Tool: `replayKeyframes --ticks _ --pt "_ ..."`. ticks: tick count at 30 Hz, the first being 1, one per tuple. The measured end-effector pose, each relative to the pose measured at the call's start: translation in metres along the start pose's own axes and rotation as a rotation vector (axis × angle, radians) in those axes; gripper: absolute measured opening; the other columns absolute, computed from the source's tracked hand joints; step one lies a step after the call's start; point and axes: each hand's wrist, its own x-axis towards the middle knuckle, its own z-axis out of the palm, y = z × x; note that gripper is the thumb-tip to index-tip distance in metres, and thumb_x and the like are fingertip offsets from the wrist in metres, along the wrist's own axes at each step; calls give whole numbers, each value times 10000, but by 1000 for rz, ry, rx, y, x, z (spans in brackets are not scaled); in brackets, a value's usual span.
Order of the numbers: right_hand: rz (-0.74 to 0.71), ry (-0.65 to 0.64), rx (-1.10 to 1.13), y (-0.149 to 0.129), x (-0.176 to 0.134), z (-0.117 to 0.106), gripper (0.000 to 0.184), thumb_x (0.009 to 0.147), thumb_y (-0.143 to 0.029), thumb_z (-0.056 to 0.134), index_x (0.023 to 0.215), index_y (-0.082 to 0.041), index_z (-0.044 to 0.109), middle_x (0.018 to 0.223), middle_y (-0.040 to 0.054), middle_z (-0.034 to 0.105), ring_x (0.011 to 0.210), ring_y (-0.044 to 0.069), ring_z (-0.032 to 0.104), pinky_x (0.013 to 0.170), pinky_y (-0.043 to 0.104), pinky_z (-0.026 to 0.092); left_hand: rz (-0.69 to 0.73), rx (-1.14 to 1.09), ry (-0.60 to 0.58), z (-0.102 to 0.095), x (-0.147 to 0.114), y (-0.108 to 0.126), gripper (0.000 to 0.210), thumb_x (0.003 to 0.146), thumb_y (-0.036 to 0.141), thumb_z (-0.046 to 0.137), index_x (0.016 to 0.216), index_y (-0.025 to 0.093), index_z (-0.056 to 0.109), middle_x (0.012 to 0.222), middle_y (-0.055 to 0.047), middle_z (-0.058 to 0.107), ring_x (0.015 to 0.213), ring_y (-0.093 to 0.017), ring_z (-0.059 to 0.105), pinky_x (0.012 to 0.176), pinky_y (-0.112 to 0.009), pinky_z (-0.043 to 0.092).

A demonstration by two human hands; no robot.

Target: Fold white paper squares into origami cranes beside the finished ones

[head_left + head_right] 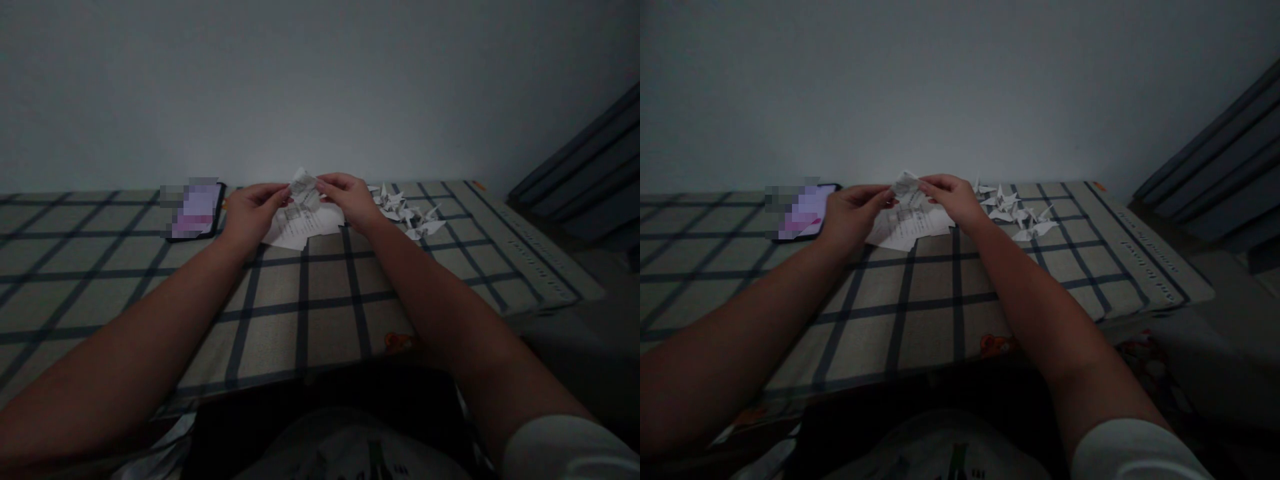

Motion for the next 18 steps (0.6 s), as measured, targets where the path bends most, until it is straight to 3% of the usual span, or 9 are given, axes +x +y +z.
replayKeyframes --ticks 4,10,14,18 --pt "11 10 45 2 2 -1 312 767 -440 812 943 -187 758 971 48 764 907 163 698 901 362 579 18 -20 -1 0 2 -1 258 821 368 771 1005 188 793 883 -62 782 817 -191 731 830 -341 596" --pt "-31 -28 -22 3 1 -2 330 770 -437 800 997 -202 760 997 41 767 913 170 696 892 369 576 -93 -89 -112 0 2 -1 551 761 320 792 1288 198 690 885 -52 770 790 -170 699 769 -309 576" --pt "-70 -64 -116 -2 -3 -1 305 761 -412 807 976 -197 779 978 44 768 934 181 689 920 378 565 -174 -65 -222 -1 -1 0 369 761 472 805 990 183 789 882 -73 771 750 -177 670 679 -288 543" --pt "-61 -50 -104 -4 -3 0 331 790 -393 780 1047 -185 763 1032 53 763 951 173 685 931 379 566 -157 0 -129 -1 -3 3 297 745 483 821 807 195 780 759 -43 736 668 -161 615 626 -279 499"
